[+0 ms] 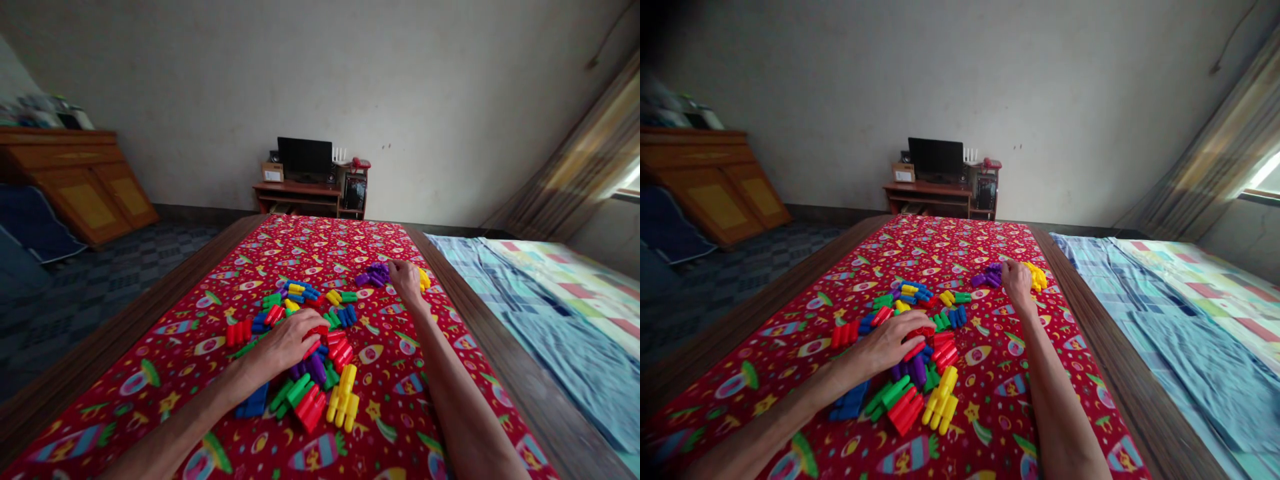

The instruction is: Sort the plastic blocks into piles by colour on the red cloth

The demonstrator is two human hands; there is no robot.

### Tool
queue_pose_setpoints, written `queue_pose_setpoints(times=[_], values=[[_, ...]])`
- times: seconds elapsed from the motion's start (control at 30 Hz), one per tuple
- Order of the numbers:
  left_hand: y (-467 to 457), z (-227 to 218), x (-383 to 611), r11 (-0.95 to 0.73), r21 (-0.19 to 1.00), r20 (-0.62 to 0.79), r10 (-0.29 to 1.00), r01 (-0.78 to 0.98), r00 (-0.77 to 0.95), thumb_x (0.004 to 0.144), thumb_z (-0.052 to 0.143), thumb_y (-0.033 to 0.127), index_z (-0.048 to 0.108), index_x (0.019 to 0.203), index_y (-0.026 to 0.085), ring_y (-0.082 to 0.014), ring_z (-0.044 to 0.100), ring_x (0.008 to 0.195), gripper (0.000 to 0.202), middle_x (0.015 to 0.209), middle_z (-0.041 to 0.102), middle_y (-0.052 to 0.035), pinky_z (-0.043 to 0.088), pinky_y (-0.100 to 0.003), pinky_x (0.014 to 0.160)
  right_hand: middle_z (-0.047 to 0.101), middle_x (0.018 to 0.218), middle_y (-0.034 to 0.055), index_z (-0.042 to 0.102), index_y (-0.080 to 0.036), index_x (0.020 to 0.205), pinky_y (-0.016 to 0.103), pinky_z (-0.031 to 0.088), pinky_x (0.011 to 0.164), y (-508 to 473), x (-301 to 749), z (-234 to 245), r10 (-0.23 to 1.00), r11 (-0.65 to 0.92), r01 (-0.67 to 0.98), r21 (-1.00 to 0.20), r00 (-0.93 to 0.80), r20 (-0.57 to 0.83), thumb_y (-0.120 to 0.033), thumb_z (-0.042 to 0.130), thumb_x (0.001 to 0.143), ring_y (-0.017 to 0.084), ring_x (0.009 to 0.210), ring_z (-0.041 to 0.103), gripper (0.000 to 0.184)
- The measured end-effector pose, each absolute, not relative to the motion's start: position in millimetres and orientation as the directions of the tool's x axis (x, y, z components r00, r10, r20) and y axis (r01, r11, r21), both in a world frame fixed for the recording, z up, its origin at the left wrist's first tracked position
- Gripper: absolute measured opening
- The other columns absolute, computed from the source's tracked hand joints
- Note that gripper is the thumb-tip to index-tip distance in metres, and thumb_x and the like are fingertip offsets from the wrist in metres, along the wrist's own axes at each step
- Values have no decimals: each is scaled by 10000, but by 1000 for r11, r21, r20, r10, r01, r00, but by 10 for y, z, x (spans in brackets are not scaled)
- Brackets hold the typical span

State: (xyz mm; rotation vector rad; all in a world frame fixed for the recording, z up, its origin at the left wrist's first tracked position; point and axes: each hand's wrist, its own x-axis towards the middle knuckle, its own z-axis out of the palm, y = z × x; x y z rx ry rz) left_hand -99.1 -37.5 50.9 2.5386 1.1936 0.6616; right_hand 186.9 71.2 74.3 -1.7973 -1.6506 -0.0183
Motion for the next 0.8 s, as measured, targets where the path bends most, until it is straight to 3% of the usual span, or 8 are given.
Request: queue_pose_setpoints(times=[0.13, 0.2, 0.3, 0.43, 0.53, 0.67, 0.73, 0.8], values=[[-240, 524, -1073, -518, 470, 355, 852, 715, 384, 826, 482, 119, 646, 1138, 206, -207, 651, 1065, 363, 1147, 697, -65, 506, -353, 967, 656, 633, 35, 740, -122, 775, 219, 307, 545, 553, 1544, 956, 893, 342, 793, -504, -107, 438, -211, 455, 856, 121, 574, 522, 309], [-191, 550, -1133, -495, 461, 390, 858, 737, 334, 829, 475, 141, 635, 1165, 191, -224, 637, 1105, 375, 1186, 686, -85, 489, -377, 996, 669, 660, 11, 747, -137, 820, 200, 337, 549, 424, 1359, 1017, 868, 496, 689, -528, -404, 288, -209, 496, 850, 114, 583, 546, 263], [-129, 582, -1228, -488, 422, 415, 853, 764, 316, 834, 453, 160, 626, 1183, 170, -231, 625, 1127, 389, 1203, 675, -104, 473, -383, 1017, 708, 741, 6, 752, -164, 882, 185, 378, 555, 211, 1126, 1053, 691, 613, 548, -569, -721, 50, -165, 581, 808, 109, 614, 581, 186], [-51, 571, -1335, -465, 429, 402, 866, 774, 298, 815, 460, 169, 651, 1115, 200, -219, 625, 1105, 357, 1149, 687, -74, 476, -369, 1010, 718, 784, 36, 748, -176, 884, 196, 400, 597, 17, 955, 1035, 672, 681, 574, -455, -737, 75, -84, 623, 768, 119, 671, 600, 194], [-2, 517, -1375, -430, 569, 391, 892, 701, 229, 800, 522, 215, 604, 1166, 208, -219, 639, 1072, 376, 1147, 683, -71, 491, -385, 984, 709, 786, 65, 734, -146, 939, 213, 393, 612, -25, 904, 990, 711, 679, 624, -387, -689, 138, -90, 597, 818, 130, 683, 605, 192], [24, 449, -1329, -349, 831, 327, 936, 434, 127, 740, 655, 317, 511, 1195, 180, -199, 699, 834, 497, 966, 702, -67, 568, -365, 793, 702, 766, 55, 635, -139, 1219, 221, 383, 605, -32, 819, 915, 717, 688, 574, -444, -635, 289, -224, 592, 882, 132, 639, 599, 350], [11, 454, -1282, -335, 878, 310, 942, 341, 127, 724, 685, 326, 502, 1160, 185, -193, 701, 803, 493, 907, 700, -48, 573, -357, 761, 711, 800, 56, 597, -152, 1279, 223, 386, 612, -35, 765, 892, 704, 701, 535, -471, -624, 340, -246, 612, 867, 141, 655, 610, 423], [-14, 489, -1245, -353, 872, 318, 935, 340, 155, 740, 677, 321, 527, 1111, 188, -195, 701, 811, 423, 900, 697, -44, 576, -353, 754, 720, 825, 61, 646, -165, 1210, 225, 396, 629, -29, 739, 891, 728, 677, 545, -495, -594, 342, -208, 604, 853, 154, 696, 631, 362]])
